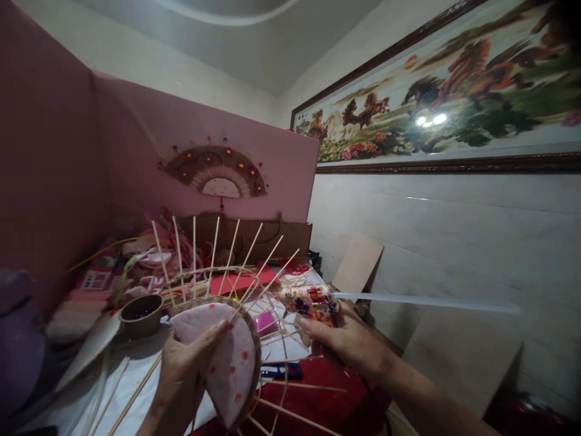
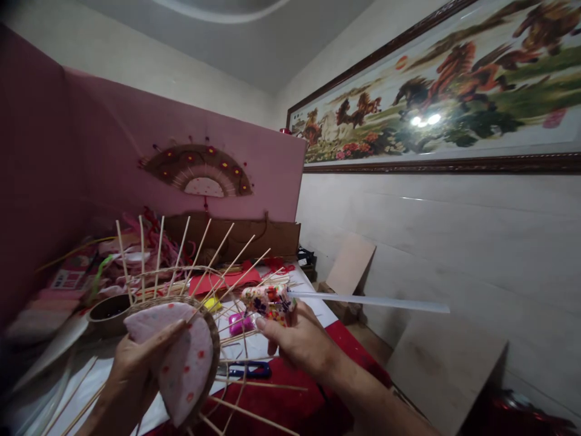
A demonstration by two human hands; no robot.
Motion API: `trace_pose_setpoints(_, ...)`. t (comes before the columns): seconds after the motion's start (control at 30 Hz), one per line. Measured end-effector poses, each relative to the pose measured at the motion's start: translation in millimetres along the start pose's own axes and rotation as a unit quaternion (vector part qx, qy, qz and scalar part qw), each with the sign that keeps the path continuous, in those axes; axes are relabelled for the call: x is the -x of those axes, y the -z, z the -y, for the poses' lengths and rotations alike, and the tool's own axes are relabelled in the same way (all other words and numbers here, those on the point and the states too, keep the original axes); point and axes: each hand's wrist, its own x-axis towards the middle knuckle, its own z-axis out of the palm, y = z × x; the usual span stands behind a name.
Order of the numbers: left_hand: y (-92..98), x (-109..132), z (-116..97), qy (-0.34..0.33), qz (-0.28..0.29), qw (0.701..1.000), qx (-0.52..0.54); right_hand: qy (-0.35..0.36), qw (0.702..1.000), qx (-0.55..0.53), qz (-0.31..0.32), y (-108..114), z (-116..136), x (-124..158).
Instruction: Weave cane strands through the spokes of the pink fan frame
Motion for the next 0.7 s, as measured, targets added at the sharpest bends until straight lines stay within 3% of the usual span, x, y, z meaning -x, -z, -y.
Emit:
trace_pose_setpoints(0.17, 1.9, -3, 2, -0.001, 0.010, 1.000, 0.002, 0.030, 0.999, -0.005, 0.036, -2, -1, -2)
trace_pose_setpoints(0.3, 1.8, -2, 1, -0.001, 0.002, 1.000, -0.001, 0.046, 0.999, -0.003, 0.022, -2, 0, -2)
trace_pose_setpoints(0.7, 3.2, -3, 1, -0.014, -0.001, 1.000, 0.002, -0.005, 0.999, -0.023, 0.031, -5, 9, 0)
